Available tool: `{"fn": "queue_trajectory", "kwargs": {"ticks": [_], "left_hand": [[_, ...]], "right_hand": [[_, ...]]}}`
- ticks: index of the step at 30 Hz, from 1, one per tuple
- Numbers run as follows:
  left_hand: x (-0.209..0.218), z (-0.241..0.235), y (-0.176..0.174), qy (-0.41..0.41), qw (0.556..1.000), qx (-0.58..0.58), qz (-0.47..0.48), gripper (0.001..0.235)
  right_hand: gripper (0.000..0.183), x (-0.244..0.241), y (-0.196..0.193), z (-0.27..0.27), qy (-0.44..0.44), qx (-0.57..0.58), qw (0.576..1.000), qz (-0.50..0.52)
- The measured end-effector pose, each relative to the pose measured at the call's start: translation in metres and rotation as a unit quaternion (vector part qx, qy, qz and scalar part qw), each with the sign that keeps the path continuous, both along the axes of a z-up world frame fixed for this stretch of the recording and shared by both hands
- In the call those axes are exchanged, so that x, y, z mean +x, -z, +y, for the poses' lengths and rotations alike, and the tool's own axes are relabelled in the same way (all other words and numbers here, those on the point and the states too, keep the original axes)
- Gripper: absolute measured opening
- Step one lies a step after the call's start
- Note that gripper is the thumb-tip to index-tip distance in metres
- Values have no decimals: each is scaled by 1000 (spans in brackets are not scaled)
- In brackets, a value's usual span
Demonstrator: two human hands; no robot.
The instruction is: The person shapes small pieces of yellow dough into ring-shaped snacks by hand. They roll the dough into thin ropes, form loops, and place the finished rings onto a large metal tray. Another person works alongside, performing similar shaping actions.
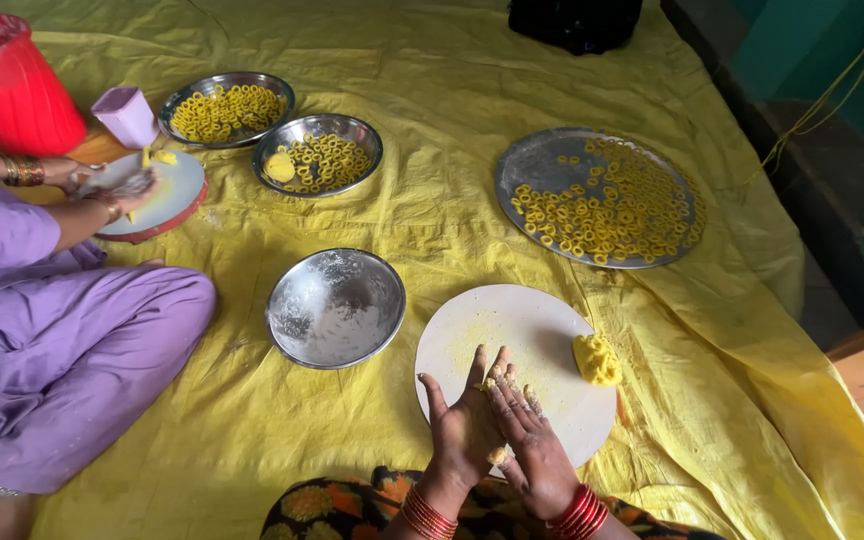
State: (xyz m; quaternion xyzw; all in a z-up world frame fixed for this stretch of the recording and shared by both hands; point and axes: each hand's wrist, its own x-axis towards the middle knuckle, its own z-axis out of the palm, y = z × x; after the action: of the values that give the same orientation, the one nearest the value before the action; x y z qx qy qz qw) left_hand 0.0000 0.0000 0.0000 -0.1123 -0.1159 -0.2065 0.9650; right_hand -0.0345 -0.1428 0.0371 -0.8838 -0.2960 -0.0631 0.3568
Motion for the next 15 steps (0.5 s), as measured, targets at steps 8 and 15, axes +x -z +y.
{"fn": "queue_trajectory", "kwargs": {"ticks": [8, 15], "left_hand": [[-30, -3, -33, -55, 998, 18, 5, 99], [-68, 2, -69, -56, 997, 24, 45, 97]], "right_hand": [[69, -33, -18, -4, -37, 106, 993, -27], [43, -51, -25, -34, 174, 179, 968, 34]]}}
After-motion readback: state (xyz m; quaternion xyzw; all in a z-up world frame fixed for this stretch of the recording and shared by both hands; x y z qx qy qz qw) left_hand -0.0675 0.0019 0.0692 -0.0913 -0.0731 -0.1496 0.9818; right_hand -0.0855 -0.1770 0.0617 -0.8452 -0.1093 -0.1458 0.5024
